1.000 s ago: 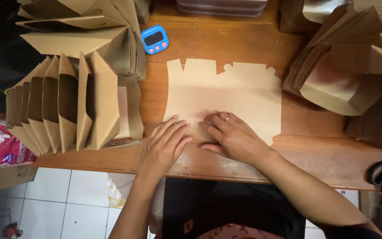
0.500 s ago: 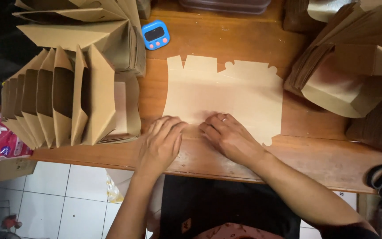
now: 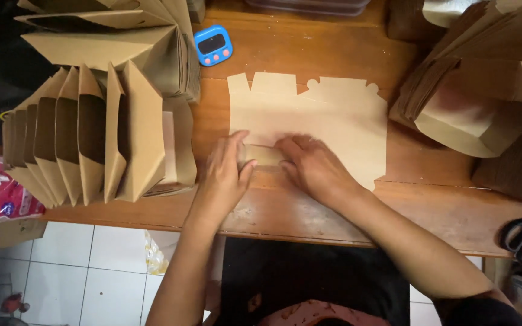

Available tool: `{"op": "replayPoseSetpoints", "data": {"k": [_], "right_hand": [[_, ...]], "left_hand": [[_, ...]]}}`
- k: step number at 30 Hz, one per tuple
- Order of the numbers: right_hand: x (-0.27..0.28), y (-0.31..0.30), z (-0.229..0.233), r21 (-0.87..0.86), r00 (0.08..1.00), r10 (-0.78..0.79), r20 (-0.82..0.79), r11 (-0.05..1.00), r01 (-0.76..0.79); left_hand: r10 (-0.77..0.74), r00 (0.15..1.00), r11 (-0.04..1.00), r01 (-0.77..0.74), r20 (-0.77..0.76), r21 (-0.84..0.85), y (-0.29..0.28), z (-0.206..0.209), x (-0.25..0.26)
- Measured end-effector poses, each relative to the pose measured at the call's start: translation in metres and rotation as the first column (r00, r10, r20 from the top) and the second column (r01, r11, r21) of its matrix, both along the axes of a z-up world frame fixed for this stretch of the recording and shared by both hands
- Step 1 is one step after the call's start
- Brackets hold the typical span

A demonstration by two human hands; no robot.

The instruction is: The person folds a flat brown paperboard into a small box by hand, creasing edges and tucking flaps to form the sides and base. The finished box is placed with other completed boxes on the table.

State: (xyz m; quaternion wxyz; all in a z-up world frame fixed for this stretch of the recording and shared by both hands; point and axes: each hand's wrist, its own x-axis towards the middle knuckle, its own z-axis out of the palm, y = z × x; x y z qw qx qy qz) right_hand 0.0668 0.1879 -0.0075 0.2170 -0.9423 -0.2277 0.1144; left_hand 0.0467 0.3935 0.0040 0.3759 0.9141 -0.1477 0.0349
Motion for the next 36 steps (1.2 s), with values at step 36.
{"op": "replayPoseSetpoints", "data": {"k": [36], "right_hand": [[0.001, -0.014, 0.009, -0.102, 0.914, 0.202, 0.351, 0.979, -0.177]], "left_hand": [[0.01, 0.995, 0.998, -0.017, 0.102, 0.069, 0.002, 0.0, -0.032]]}}
